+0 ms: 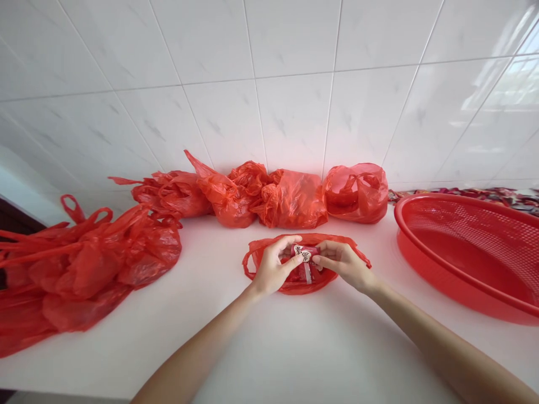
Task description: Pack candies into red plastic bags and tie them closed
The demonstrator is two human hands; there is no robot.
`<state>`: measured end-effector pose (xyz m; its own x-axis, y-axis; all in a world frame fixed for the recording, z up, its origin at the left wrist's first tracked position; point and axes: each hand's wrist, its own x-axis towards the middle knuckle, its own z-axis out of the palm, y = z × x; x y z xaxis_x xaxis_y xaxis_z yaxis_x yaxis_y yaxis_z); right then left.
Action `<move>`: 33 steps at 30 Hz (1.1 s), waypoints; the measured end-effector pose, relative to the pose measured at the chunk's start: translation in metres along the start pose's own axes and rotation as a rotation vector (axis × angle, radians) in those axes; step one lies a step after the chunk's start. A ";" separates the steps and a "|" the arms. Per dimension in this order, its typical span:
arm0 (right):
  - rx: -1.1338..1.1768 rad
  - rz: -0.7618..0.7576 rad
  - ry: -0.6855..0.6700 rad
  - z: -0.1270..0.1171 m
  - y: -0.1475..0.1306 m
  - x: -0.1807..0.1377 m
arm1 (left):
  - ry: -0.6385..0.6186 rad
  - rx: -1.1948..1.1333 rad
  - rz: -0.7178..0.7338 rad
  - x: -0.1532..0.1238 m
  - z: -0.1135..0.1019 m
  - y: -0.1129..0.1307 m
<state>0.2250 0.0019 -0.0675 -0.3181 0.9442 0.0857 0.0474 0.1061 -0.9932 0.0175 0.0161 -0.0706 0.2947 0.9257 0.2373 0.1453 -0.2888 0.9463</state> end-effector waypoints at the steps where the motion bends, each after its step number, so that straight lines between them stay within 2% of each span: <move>1: 0.055 0.030 0.009 0.001 0.002 -0.002 | -0.010 -0.017 -0.008 -0.001 0.002 0.000; 5: 0.301 0.066 0.100 0.006 0.007 -0.009 | 0.015 -0.151 -0.071 -0.003 0.010 0.001; 9: 0.472 0.060 0.132 0.016 0.010 -0.013 | -0.076 -0.279 -0.148 -0.006 0.015 0.007; 14: 0.357 0.017 0.011 0.021 0.009 -0.016 | -0.045 -0.266 -0.165 -0.006 0.011 0.018; 17: 0.334 -0.003 0.067 0.018 0.006 -0.016 | -0.044 -0.213 -0.168 -0.004 0.007 0.019; 20: 0.309 -0.003 0.130 0.015 0.002 -0.016 | -0.151 -0.144 -0.154 -0.003 0.003 0.017; 23: 0.282 0.027 0.104 0.014 0.000 -0.016 | -0.219 -0.122 -0.136 -0.002 0.002 0.014; 25: 0.282 0.049 0.092 0.014 0.001 -0.016 | -0.185 -0.119 -0.130 -0.002 0.002 0.014; 28: 0.316 0.050 0.148 0.013 0.004 -0.016 | -0.092 -0.134 -0.146 -0.001 0.001 0.015; 33: 0.409 0.026 0.217 0.011 0.007 -0.015 | -0.181 -0.147 -0.156 0.000 -0.002 0.016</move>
<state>0.2192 -0.0148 -0.0769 -0.1140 0.9930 0.0315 -0.3382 -0.0089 -0.9410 0.0182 0.0120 -0.0553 0.4455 0.8936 0.0553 0.0674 -0.0950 0.9932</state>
